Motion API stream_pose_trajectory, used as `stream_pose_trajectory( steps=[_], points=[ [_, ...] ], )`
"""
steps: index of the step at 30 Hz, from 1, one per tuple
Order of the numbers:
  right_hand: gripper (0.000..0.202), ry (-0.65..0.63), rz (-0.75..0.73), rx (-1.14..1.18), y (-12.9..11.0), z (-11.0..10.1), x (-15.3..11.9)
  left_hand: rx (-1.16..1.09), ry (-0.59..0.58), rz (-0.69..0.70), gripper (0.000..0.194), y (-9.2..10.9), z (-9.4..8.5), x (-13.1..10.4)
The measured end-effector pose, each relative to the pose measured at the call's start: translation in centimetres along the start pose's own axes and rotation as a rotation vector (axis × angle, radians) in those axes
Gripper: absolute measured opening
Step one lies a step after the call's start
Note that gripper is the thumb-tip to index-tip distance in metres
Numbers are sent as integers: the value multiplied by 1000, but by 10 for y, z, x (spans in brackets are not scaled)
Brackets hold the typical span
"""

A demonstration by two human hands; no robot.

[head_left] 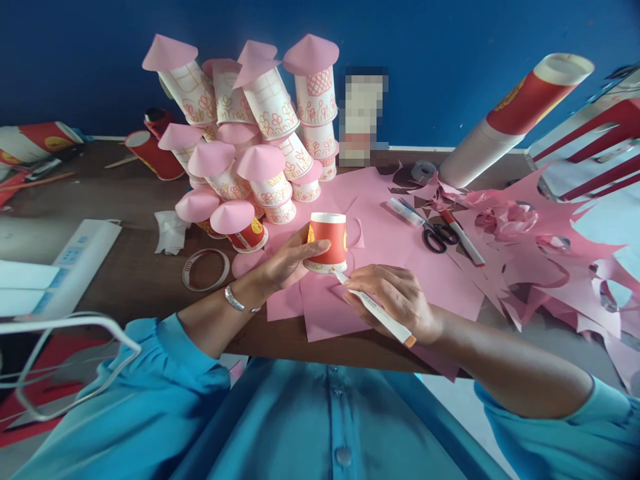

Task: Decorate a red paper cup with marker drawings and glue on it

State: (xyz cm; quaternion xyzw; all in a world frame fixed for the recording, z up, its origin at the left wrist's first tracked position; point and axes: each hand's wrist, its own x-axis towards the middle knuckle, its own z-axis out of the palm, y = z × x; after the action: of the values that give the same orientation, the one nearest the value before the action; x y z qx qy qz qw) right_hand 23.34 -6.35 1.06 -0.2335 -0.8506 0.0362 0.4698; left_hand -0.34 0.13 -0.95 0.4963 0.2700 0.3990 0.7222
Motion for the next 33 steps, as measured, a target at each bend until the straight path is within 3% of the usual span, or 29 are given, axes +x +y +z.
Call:
stream_pose_trajectory(
  steps=[16, 24, 33],
  points=[
    [16, -7, 6, -2, 2, 2, -1, 54, -60, -65, 45, 10, 7, 3],
    [11, 21, 22, -15, 1, 1, 2, 55, -29, 6, 35, 12, 8, 3],
    [13, 3, 13, -23, 0, 0, 2, 12, -89, -46, 44, 6, 5, 4]
  ],
)
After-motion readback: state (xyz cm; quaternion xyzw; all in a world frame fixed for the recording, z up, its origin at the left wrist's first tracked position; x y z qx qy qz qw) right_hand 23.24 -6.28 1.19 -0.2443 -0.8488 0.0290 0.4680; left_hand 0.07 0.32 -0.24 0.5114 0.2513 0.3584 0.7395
